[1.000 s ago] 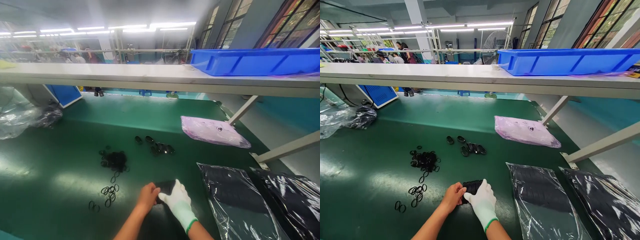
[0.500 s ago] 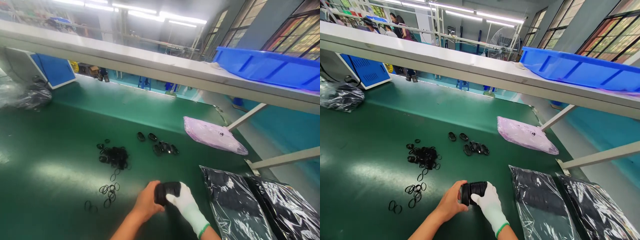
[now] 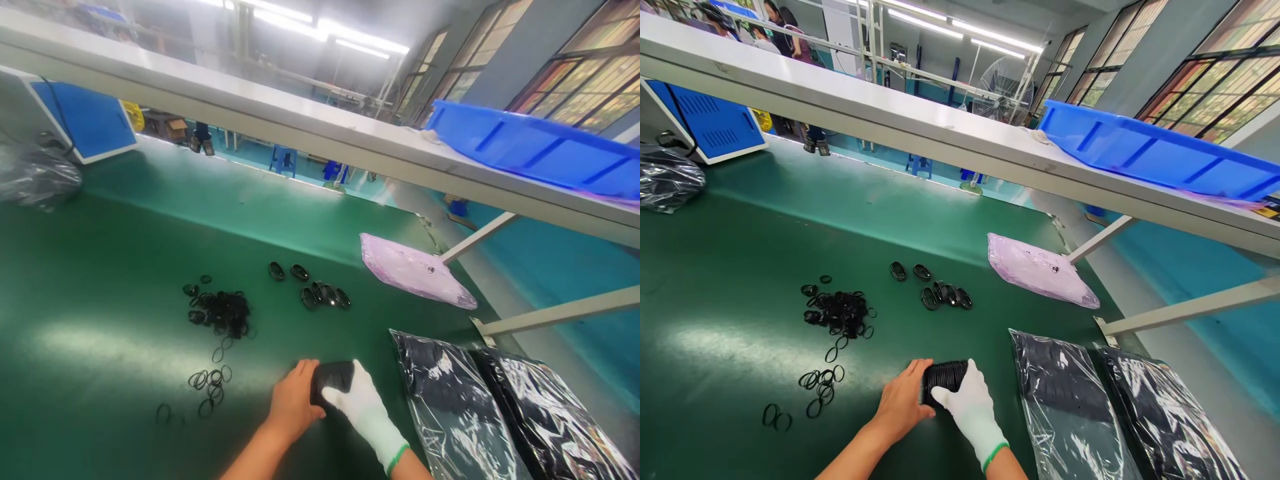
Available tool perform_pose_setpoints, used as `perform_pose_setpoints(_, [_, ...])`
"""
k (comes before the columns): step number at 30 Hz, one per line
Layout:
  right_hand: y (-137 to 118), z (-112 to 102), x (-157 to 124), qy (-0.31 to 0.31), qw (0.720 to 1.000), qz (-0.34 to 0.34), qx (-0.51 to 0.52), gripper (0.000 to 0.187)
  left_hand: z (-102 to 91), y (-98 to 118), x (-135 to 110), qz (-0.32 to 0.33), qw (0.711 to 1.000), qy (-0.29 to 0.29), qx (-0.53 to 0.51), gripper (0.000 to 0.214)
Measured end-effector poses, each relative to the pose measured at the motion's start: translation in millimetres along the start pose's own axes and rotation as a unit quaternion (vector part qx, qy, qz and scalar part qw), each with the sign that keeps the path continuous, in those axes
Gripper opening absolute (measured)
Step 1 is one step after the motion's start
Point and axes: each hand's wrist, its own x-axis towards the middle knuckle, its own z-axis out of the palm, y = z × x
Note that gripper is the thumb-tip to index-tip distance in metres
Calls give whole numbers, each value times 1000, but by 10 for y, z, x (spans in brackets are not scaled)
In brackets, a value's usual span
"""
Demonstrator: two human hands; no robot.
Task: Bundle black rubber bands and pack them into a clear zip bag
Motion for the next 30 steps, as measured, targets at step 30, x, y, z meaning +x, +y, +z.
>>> perform_pose_setpoints(30, [-276, 309, -277, 70, 991, 110, 3, 118, 16, -133, -17, 27, 994, -56, 89, 71])
